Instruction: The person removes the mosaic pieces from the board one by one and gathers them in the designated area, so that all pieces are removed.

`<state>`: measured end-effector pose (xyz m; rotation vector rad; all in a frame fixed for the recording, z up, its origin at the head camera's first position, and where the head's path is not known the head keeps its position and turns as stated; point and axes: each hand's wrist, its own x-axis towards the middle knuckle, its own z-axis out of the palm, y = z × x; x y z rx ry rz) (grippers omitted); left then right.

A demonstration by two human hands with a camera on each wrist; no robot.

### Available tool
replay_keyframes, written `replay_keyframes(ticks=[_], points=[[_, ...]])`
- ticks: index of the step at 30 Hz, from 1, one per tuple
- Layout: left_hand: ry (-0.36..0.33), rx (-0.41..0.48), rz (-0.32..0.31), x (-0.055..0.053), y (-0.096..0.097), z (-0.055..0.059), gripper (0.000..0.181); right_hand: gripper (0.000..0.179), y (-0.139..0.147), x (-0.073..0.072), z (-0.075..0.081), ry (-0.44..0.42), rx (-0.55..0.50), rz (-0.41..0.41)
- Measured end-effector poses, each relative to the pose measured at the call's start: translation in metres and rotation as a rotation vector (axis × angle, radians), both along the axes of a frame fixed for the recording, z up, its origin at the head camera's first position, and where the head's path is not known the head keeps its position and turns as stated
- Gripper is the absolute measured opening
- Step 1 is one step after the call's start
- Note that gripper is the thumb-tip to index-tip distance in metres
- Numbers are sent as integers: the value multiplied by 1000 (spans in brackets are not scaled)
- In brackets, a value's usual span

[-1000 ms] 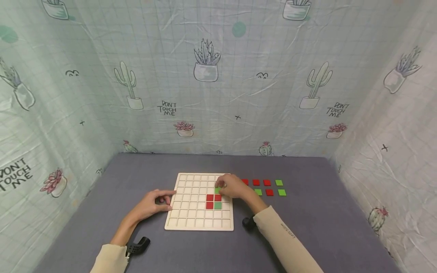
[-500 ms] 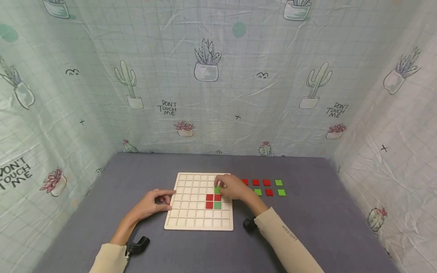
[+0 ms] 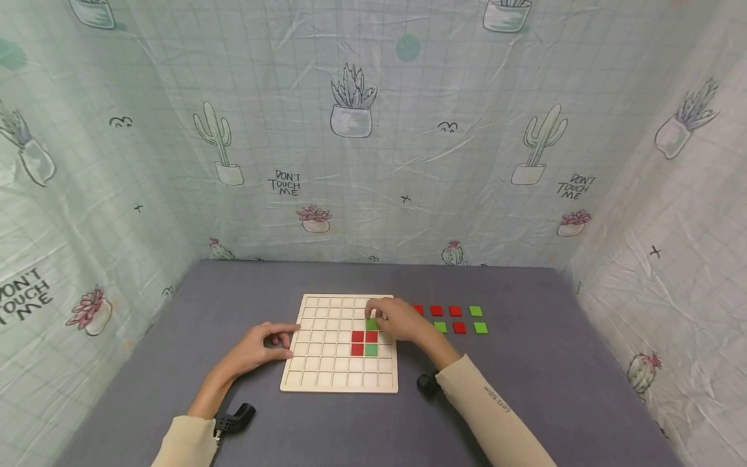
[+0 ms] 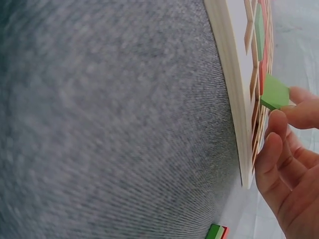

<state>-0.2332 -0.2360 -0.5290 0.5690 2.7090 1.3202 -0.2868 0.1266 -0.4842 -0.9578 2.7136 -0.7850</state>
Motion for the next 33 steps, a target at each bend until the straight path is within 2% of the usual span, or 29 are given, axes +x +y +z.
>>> replay_keyframes(ticks=[8, 18, 24, 33], points=[[-8, 6, 6, 0, 1, 0, 52, 24, 8, 2, 6, 4, -59, 3], [-8, -1, 5, -1, 1, 0, 51, 23, 48, 15, 16, -47, -96, -27], [-5, 5, -3, -1, 1, 0, 51, 22, 81, 30, 8, -66, -110, -69], [10, -7, -10, -1, 1, 0, 51, 21, 111, 43, -4, -119, -120, -64]])
